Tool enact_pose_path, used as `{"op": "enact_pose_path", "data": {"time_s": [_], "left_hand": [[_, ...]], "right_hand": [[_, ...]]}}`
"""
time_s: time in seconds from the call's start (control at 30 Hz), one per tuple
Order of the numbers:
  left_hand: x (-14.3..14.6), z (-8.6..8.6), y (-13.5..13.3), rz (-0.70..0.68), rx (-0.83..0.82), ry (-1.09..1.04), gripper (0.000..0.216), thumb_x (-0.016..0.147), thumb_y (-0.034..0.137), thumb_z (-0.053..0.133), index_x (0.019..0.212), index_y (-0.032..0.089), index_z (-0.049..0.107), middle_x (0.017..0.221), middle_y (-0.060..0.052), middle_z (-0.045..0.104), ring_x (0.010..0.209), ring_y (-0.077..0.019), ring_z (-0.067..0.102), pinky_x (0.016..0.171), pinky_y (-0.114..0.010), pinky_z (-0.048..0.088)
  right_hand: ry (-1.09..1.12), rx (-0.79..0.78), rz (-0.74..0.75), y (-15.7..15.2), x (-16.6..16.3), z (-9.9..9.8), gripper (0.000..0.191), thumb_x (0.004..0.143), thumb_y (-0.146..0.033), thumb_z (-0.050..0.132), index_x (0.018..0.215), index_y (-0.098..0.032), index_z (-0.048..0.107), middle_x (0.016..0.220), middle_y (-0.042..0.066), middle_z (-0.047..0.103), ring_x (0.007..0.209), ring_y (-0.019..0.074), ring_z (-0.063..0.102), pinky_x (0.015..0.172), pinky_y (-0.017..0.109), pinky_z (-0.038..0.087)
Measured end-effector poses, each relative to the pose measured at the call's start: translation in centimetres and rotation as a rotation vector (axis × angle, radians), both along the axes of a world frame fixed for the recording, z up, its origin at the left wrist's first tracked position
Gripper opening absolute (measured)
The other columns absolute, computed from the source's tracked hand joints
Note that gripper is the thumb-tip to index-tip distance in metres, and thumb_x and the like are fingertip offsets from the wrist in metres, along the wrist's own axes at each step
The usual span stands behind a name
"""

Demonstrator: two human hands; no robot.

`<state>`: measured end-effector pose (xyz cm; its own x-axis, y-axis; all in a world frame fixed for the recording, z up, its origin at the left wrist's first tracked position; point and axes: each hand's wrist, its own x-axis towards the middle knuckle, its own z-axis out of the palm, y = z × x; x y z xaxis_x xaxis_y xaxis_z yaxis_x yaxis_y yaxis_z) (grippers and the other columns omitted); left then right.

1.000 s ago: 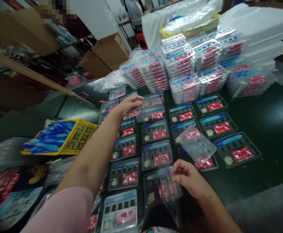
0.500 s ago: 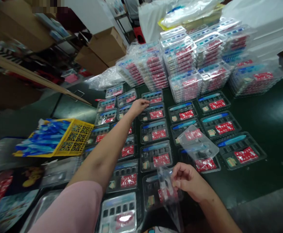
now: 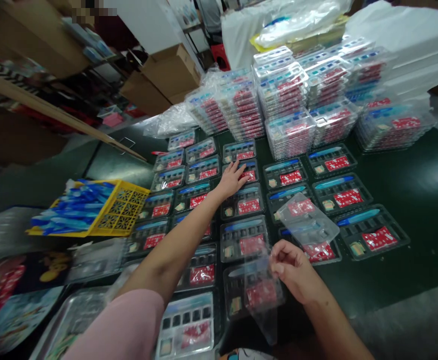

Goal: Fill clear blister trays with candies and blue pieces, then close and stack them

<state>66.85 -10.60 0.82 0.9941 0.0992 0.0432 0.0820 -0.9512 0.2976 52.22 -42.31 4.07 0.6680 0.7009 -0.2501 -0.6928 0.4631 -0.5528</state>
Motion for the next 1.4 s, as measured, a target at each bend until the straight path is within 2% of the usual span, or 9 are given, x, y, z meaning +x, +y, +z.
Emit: {"op": "enact_pose_path", "data": {"time_s": [0.1, 0.17, 0.3, 0.4, 0.5, 0.83, 1.07, 1.2, 1.4], "left_hand": [[-1.0, 2.0, -1.4, 0.041, -0.247, -0.134, 0.057, 0.09, 0.049, 0.055, 0.134, 0.013, 0.056, 0.152, -0.02, 0.041, 0.145, -0.0351, 0.027, 0.116, -0.055, 0.023], [-2.9, 3.7, -3.5, 0.049, -0.567, -0.166, 0.058, 0.092, 0.056, 0.046, 0.133, 0.016, 0.057, 0.145, -0.017, 0.05, 0.138, -0.0316, 0.041, 0.113, -0.05, 0.031], [-9.1, 6.4, -8.7, -0.071, -1.265, 0.369, 0.066, 0.087, 0.061, 0.055, 0.138, 0.019, 0.052, 0.119, -0.015, 0.068, 0.103, -0.0262, 0.067, 0.092, -0.042, 0.049], [-12.9, 7.1, -11.5, -0.058, -1.505, 0.691, 0.064, 0.076, 0.044, 0.076, 0.132, 0.019, 0.056, 0.107, -0.012, 0.072, 0.089, -0.0206, 0.07, 0.082, -0.032, 0.051], [-14.7, 6.9, -12.9, 0.095, -1.632, 0.699, 0.069, 0.068, 0.026, 0.084, 0.13, 0.021, 0.055, 0.095, -0.006, 0.073, 0.08, -0.0161, 0.07, 0.075, -0.027, 0.051], [-15.2, 7.4, -15.2, 0.309, -1.446, 0.347, 0.045, 0.057, 0.03, 0.086, 0.093, 0.018, 0.062, 0.081, -0.003, 0.071, 0.068, -0.0163, 0.067, 0.062, -0.028, 0.052], [-15.6, 9.9, -15.8, -0.021, -0.758, -0.033, 0.07, 0.063, 0.035, 0.081, 0.128, 0.028, 0.058, 0.139, -0.011, 0.056, 0.131, -0.0295, 0.049, 0.099, -0.041, 0.047], [-15.6, 11.0, -15.8, -0.164, -0.939, 0.298, 0.044, 0.078, 0.04, 0.069, 0.118, 0.023, 0.065, 0.098, -0.009, 0.072, 0.086, -0.0229, 0.068, 0.075, -0.034, 0.053], [-8.4, 8.4, -12.9, 0.271, -1.121, -0.055, 0.066, 0.075, 0.027, 0.062, 0.139, 0.022, 0.045, 0.083, -0.001, 0.071, 0.06, -0.0122, 0.057, 0.057, -0.022, 0.045]], "right_hand": [[0.018, 0.019, -0.082, 0.2, 0.1, 0.4, 0.02, 0.07, -0.023, 0.081, 0.082, -0.021, 0.064, 0.067, -0.004, 0.053, 0.059, 0.0072, 0.043, 0.056, 0.019, 0.036], [0.034, 0.038, -0.138, 0.2, 0.4, 0.8, 0.022, 0.07, -0.023, 0.081, 0.083, -0.022, 0.064, 0.066, -0.004, 0.052, 0.059, 0.0075, 0.043, 0.056, 0.019, 0.035], [0.082, 0.069, -0.24, -0.3, 1.3, 1.4, 0.026, 0.067, -0.023, 0.082, 0.085, -0.022, 0.065, 0.063, -0.005, 0.048, 0.057, 0.0073, 0.041, 0.054, 0.019, 0.036], [0.096, 0.081, -0.297, -1.2, 1.7, 1.5, 0.028, 0.065, -0.021, 0.082, 0.087, -0.022, 0.065, 0.063, -0.006, 0.047, 0.057, 0.0075, 0.042, 0.055, 0.019, 0.039], [0.068, 0.082, -0.324, -2.1, 1.7, 1.4, 0.027, 0.067, -0.021, 0.08, 0.088, -0.022, 0.064, 0.062, -0.007, 0.046, 0.057, 0.0077, 0.042, 0.055, 0.02, 0.04], [-0.118, -0.273, -0.327, -4.5, -0.8, -0.3, 0.046, 0.072, -0.04, 0.078, 0.111, -0.026, 0.058, 0.088, -0.001, 0.064, 0.076, 0.0122, 0.06, 0.071, 0.025, 0.049], [-0.596, -0.521, -0.127, -6.2, -0.6, 1.0, 0.042, 0.084, -0.03, 0.063, 0.125, -0.021, 0.061, 0.088, 0.0, 0.067, 0.076, 0.0125, 0.059, 0.072, 0.027, 0.046], [-0.752, -0.596, -0.035, -7.4, 0.6, 2.5, 0.043, 0.086, -0.029, 0.062, 0.129, -0.022, 0.062, 0.092, 0.002, 0.07, 0.077, 0.014, 0.06, 0.073, 0.029, 0.048], [-0.646, -0.728, -0.49, -9.0, 2.0, 1.3, 0.046, 0.083, -0.036, 0.068, 0.127, -0.025, 0.062, 0.121, 0.008, 0.066, 0.102, 0.0206, 0.062, 0.087, 0.036, 0.051]]}}
